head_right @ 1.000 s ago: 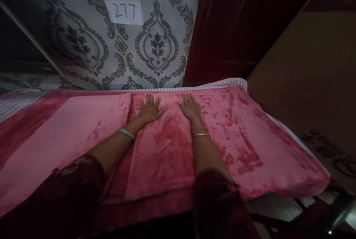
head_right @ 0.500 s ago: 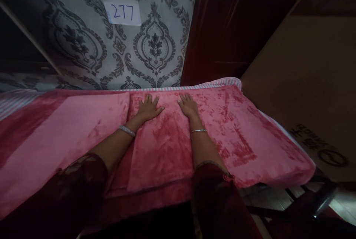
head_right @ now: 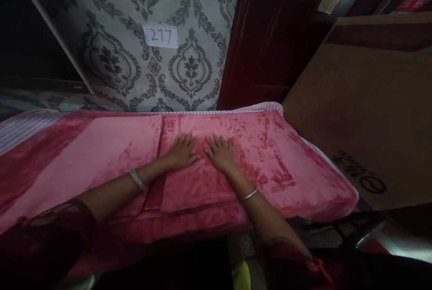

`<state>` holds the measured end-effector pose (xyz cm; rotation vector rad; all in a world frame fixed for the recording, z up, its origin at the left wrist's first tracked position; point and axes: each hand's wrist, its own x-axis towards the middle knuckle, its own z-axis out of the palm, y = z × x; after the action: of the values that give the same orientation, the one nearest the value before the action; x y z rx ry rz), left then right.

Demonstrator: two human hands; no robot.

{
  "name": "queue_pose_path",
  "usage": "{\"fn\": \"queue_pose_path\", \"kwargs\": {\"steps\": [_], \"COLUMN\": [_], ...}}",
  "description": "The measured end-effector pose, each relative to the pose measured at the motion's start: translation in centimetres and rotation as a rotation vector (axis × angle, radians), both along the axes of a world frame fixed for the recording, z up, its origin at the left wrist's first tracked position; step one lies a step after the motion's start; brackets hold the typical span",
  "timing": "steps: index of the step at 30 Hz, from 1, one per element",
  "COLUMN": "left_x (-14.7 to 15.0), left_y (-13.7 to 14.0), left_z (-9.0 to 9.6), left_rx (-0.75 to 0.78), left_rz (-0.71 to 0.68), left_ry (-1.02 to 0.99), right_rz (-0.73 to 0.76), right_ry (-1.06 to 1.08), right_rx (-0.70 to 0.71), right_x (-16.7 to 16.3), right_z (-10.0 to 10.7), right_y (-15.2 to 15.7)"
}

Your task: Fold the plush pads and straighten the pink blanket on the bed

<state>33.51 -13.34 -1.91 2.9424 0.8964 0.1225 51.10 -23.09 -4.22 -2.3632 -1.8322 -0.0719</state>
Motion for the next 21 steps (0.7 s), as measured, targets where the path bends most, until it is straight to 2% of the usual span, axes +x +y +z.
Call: {"fn": "queue_pose_path", "kwargs": {"steps": [3,6,10,13,15,17,21], "left_x": [-0.9,-0.8,-0.2,-0.2,-0.9,-2.4,-5.7], "left_y": [-1.0,-0.9,-0.3,-0.4,-1.3,-3.0,-7.1], "left_z": [-1.5,-1.9,-1.4,-0.3,0.5,0.9,-0.4], "left_rx": [0.071,0.081,0.040,-0.045,-0.092,-0.100,-0.100], "left_rz": [-0.024,-0.032,-0.025,-0.010,-0.001,-0.051,-0.234], "left_ry": [-0.039,-0.044,-0.032,0.016,0.053,0.057,0.012], "right_rz": [-0.007,-0.012,-0.006,-0.010,-0.007,-0.003,-0.035], "right_ry": [-0.046,-0.046,0.001,0.069,0.098,0.086,0.013], "right_rx": [0.027,0.032,-0.012,-0.079,-0.101,-0.076,-0.020], "right_x": [-0.8,-0.8,-0.3,-0.2,-0.3,-0.7,-2.1], "right_z": [-0.8,-0.7,-0.1,0.5,0.8,0.6,-0.6], "right_y": [-1.0,-1.0,-0.8,-1.8,-3.5,-5.8,-10.0]}}
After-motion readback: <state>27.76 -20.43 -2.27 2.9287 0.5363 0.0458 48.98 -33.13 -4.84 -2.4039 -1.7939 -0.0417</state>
